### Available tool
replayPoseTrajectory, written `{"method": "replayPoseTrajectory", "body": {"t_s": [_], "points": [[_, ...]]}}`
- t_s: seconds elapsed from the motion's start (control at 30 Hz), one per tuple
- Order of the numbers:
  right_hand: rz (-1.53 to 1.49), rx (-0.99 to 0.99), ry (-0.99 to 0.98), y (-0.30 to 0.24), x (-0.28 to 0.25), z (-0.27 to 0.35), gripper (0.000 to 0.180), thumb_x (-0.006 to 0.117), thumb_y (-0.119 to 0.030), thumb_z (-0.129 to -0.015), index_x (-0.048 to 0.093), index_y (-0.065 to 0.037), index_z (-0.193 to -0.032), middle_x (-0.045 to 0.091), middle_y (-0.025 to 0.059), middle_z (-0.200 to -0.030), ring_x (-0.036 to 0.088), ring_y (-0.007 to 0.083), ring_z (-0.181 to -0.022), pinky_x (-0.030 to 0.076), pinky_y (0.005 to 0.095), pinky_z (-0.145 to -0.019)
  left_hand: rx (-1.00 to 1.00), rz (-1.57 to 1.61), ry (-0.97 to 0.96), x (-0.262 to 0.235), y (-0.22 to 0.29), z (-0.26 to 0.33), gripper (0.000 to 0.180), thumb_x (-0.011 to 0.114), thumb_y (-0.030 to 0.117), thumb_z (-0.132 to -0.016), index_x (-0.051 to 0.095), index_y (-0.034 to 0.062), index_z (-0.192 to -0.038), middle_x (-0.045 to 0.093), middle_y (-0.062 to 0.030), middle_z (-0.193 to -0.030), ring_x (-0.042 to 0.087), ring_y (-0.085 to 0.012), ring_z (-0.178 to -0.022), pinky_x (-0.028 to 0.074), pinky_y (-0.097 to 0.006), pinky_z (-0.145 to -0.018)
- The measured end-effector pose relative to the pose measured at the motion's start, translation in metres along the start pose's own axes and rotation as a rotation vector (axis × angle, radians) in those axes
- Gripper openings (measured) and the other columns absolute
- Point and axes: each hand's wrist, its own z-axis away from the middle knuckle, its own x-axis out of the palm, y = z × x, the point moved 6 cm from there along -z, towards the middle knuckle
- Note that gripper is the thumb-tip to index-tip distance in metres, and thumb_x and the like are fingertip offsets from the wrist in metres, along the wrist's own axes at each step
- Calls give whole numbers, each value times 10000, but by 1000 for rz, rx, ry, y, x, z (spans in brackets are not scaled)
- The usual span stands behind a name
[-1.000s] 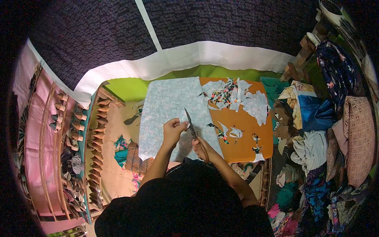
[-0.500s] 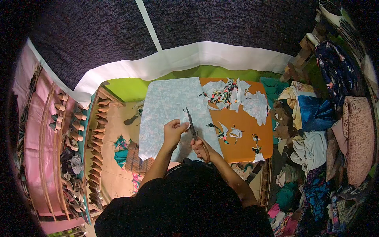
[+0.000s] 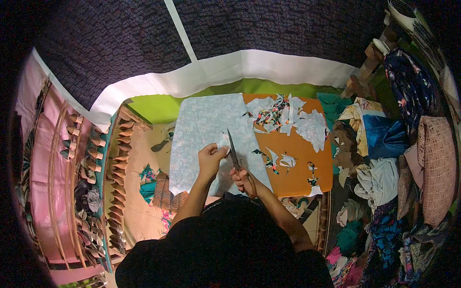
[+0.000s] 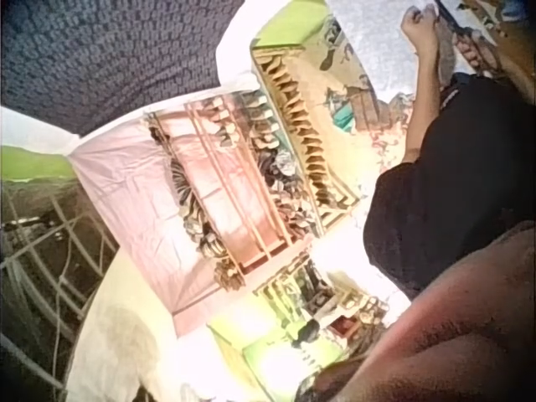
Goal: Cutting pieces of fabric with scissors on a table.
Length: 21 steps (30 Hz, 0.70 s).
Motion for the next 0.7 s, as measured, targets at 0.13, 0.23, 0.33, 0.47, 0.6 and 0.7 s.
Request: {"method": "replayPoseTrajectory", "body": {"t_s": [0.13,0.23,0.33,0.47,0.6,0.7], "points": [[6,57,-8,4,-3,0,750,478,-734,-509,363,-105,-901,285,-64,-651,259,25,-501,258,161,-441,6,-39,15,-1,-1,1,128,613,80,-698,536,-8,-645,536,-28,-576,474,-56,-506,372,-182,-482],[37,88,19,3,-2,1,684,485,-704,-568,365,-109,-882,285,-68,-635,254,24,-491,244,162,-429,13,-67,31,-1,-1,3,131,617,81,-694,535,-6,-640,524,-18,-562,466,-52,-498,369,-181,-476],[40,69,26,2,-2,2,630,490,-673,-606,369,-111,-863,286,-68,-621,245,25,-479,232,164,-413,20,-54,36,-1,-2,3,142,623,84,-692,531,-18,-657,529,-25,-573,477,-57,-503,375,-182,-470],[35,37,-37,3,-2,3,545,490,-606,-666,372,-107,-850,290,-66,-613,237,25,-469,223,165,-400,12,14,34,0,-1,3,146,621,79,-694,528,-30,-670,541,-39,-592,492,-65,-515,376,-181,-467],[-51,107,41,6,-2,-1,468,468,-542,-702,372,-105,-841,289,-66,-602,235,26,-462,214,163,-389,2,-54,37,1,-2,3,138,617,73,-696,525,-24,-658,542,-40,-593,495,-67,-518,377,-181,-473],[-38,105,143,3,-5,0,404,461,-479,-704,374,-106,-832,291,-65,-597,242,32,-456,214,165,-385,8,-36,40,-1,-5,2,133,616,68,-694,529,-25,-657,540,-40,-591,493,-67,-518,376,-181,-473]]}}
